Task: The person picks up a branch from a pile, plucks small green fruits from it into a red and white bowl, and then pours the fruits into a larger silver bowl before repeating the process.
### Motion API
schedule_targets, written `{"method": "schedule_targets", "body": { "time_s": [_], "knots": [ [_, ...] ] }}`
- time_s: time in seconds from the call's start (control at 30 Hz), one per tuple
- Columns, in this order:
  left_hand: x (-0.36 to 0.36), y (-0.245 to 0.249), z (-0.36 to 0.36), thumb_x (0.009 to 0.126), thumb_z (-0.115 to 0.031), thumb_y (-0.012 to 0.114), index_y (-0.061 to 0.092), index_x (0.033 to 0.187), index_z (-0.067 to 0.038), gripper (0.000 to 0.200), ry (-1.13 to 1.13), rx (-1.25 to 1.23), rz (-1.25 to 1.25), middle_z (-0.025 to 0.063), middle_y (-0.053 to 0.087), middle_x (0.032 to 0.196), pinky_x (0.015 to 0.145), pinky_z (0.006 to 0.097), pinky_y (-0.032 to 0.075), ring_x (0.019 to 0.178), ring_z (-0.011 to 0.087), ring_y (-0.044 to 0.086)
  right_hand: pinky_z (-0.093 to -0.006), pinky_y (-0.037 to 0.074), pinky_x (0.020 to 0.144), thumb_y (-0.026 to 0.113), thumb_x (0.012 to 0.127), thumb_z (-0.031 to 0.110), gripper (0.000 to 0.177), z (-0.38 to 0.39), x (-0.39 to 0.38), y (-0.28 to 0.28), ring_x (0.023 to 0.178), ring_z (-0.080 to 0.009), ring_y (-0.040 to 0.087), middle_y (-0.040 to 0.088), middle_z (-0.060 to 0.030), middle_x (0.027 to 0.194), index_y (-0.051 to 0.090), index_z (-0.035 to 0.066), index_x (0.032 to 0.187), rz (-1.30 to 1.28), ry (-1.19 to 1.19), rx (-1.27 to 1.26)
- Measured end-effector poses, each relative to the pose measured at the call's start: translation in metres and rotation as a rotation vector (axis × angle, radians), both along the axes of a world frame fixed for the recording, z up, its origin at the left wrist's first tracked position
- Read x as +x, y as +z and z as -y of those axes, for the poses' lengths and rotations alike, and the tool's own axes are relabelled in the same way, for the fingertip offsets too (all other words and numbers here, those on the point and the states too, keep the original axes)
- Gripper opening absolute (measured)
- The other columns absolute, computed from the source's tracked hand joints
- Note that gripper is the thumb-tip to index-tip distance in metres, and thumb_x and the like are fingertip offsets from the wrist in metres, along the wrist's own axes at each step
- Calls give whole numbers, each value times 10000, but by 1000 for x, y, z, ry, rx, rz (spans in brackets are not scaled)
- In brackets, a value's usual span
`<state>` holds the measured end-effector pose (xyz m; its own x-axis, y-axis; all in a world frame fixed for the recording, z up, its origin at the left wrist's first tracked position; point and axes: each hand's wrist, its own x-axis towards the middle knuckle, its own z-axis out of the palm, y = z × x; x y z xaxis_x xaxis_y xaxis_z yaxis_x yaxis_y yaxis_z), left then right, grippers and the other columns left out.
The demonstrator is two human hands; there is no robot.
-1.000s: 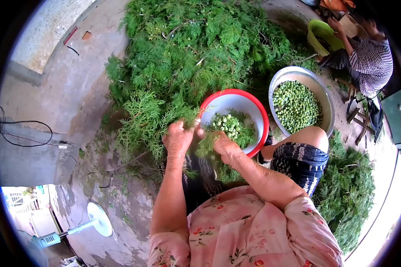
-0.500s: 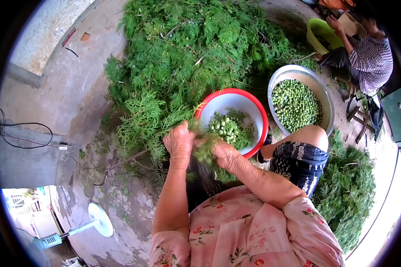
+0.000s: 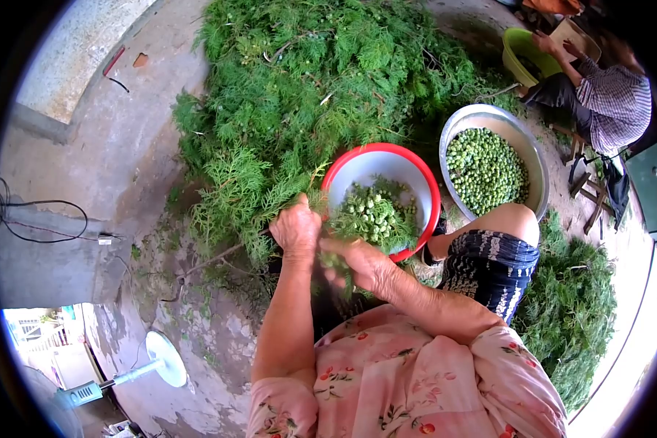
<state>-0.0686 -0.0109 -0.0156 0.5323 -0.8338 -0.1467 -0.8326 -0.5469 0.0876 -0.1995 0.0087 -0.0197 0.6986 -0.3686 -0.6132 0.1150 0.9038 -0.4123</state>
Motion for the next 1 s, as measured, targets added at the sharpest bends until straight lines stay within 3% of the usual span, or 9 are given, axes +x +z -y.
{"method": "schedule_targets", "body": {
  "time_s": [0.2,0.5,0.6,0.77,0.87,1.0],
  "knots": [
    [3,-6,-2,766,-195,510,610,943,-151,208,-61,-66,62,175,602,631,582,437,453,628,346,603,-263,376,394,570,867,191,155,-2,-6,-12,518,-163,492,527,-48,711,548,44,910,171,1,88],
    [0,-2,-3,743,-187,530,585,940,-138,210,-67,-47,15,162,599,624,590,436,453,644,335,607,-245,366,418,549,878,171,158,-5,1,-12,558,-150,496,522,-46,722,547,18,920,145,-92,45],
    [3,-13,-7,738,-193,554,545,871,-143,143,-135,-154,152,77,566,539,501,373,409,511,231,573,-219,307,393,558,875,188,161,-3,-2,-15,508,-126,442,498,-32,688,553,29,904,169,-61,83],
    [5,-12,-4,734,-166,508,543,898,-129,172,-95,-99,98,108,589,572,543,405,433,553,269,596,-204,228,355,561,875,217,160,-3,-2,-5,432,-96,351,469,-23,655,542,61,843,58,2,73],
    [3,-9,-2,758,-185,507,583,910,-151,173,-37,-67,32,178,596,623,592,458,443,634,357,597,-206,216,348,552,880,222,168,-3,-2,-1,418,-91,335,464,-23,652,531,66,820,57,18,55],
    [2,-13,-3,758,-191,507,586,881,-136,157,-76,-137,41,170,595,613,568,454,444,612,355,593,-212,205,349,542,886,219,174,-5,-7,2,416,-91,333,462,-25,656,526,59,820,129,-1,93]
  ]
}}
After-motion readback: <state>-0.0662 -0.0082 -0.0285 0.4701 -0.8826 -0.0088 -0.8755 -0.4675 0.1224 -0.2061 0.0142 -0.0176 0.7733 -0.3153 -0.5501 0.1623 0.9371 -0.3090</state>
